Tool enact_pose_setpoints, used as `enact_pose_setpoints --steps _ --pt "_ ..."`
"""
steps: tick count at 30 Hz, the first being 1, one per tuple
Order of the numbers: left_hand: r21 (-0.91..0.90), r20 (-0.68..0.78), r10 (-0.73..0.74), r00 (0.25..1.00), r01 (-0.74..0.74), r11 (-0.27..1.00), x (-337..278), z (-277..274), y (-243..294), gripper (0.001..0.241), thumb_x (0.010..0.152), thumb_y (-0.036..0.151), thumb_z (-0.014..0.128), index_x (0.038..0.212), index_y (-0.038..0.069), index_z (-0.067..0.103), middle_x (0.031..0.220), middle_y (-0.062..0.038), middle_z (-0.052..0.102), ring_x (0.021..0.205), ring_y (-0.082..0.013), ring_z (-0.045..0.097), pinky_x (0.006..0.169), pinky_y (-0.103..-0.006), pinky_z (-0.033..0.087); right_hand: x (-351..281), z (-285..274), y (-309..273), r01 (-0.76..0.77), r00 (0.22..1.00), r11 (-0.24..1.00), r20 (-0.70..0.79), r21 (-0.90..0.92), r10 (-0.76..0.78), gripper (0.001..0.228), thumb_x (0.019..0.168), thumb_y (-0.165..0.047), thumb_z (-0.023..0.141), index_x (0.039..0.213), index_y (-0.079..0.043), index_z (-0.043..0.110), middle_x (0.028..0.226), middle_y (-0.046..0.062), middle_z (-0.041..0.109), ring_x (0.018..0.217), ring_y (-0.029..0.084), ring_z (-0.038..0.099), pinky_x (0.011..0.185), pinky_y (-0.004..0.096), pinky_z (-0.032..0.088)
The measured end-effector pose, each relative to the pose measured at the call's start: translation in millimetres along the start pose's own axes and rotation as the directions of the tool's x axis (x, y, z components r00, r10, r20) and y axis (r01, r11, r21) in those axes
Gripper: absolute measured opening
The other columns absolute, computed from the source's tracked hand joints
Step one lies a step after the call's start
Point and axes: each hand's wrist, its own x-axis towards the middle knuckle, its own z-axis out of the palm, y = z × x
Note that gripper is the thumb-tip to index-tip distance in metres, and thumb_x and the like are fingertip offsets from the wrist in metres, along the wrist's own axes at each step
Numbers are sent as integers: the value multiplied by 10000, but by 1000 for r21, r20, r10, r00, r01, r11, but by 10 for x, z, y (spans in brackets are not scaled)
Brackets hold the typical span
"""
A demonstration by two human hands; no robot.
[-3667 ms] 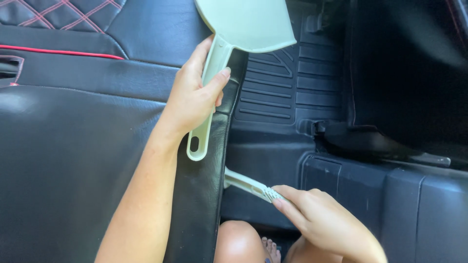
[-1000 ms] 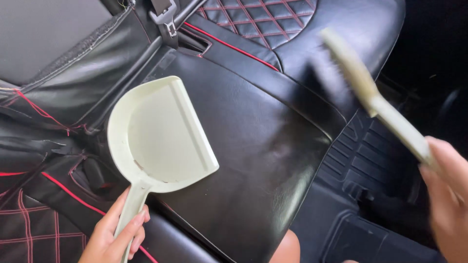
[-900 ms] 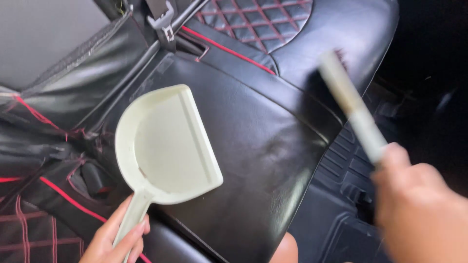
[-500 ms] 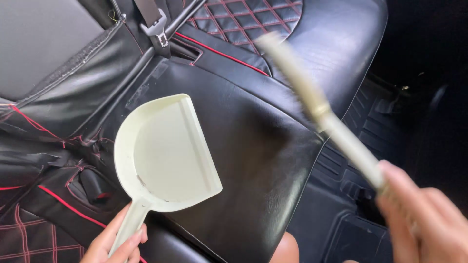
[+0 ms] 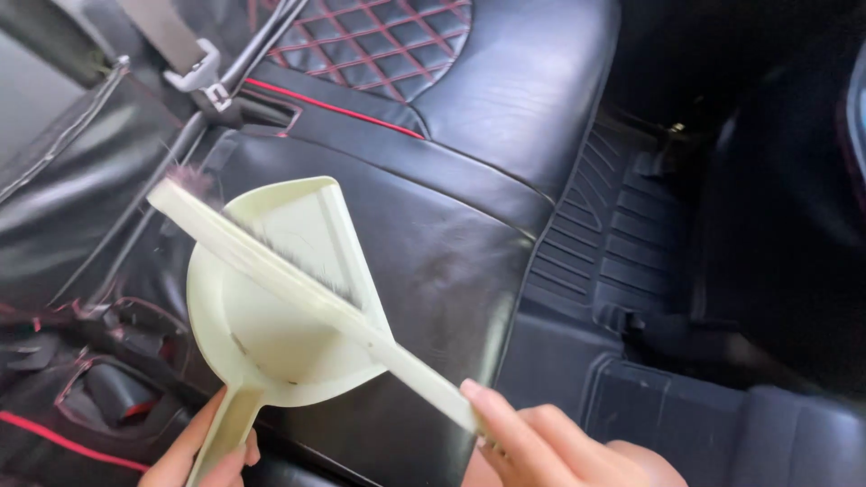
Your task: The person uses a small brush and dustpan to clean the back seat of a car. They brush the black leather seat covers with red stitching and sweep debris into the dustpan, then brush the floor mat area.
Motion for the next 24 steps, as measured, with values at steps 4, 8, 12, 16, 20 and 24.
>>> enact_pose_setpoints --steps 4,8,12,16,20,24 --pt "23 29 146 989 -146 989 28 319 340 614 908 21 556 1522 10 582 807 -243 604 406 -240 406 399 -294 276 -3 -290 -259 -762 646 621 157 184 747 348 916 -194 642 1212 -350 736 642 -132 542 392 130 367 369 247 331" --pt "83 111 138 984 -147 986 187 720 365 627 945 109 532 1570 73 495 935 -196 666 356 -315 590 337 -341 453 -175 -86 -321 -805 540 419 228 420 810 387 909 -191 657 1290 -190 727 759 -66 651 607 57 596 631 169 482" --pt "53 -6 161 987 -160 986 164 1306 347 696 927 150 535 1613 84 439 913 -229 667 569 -328 683 453 -367 520 -555 424 -547 -855 479 359 305 374 823 560 811 -239 731 1359 -330 659 847 -90 691 674 89 699 641 212 547" --pt "83 -98 137 986 -129 988 240 1864 346 711 889 163 512 1599 187 485 967 -187 770 748 -277 768 569 -390 614 -725 1036 -855 -876 384 223 340 427 859 640 768 -278 781 1384 -423 686 794 -74 619 602 60 720 672 160 586" --pt "123 -61 17 998 -9 992 -71 2372 763 709 883 375 489 1585 278 500 1066 -136 857 962 -248 874 891 -302 592 -564 1118 -786 -716 670 603 105 350 735 398 977 -437 593 1359 -350 663 833 -153 616 414 73 547 412 196 491" --pt "346 -273 616 739 -522 780 -37 2858 683 541 924 92 473 1441 -37 565 853 -112 764 761 -180 817 672 -218 592 -104 1466 -812 -780 376 481 -315 400 872 272 947 -293 482 1092 -262 710 675 -90 690 431 56 498 438 238 333"
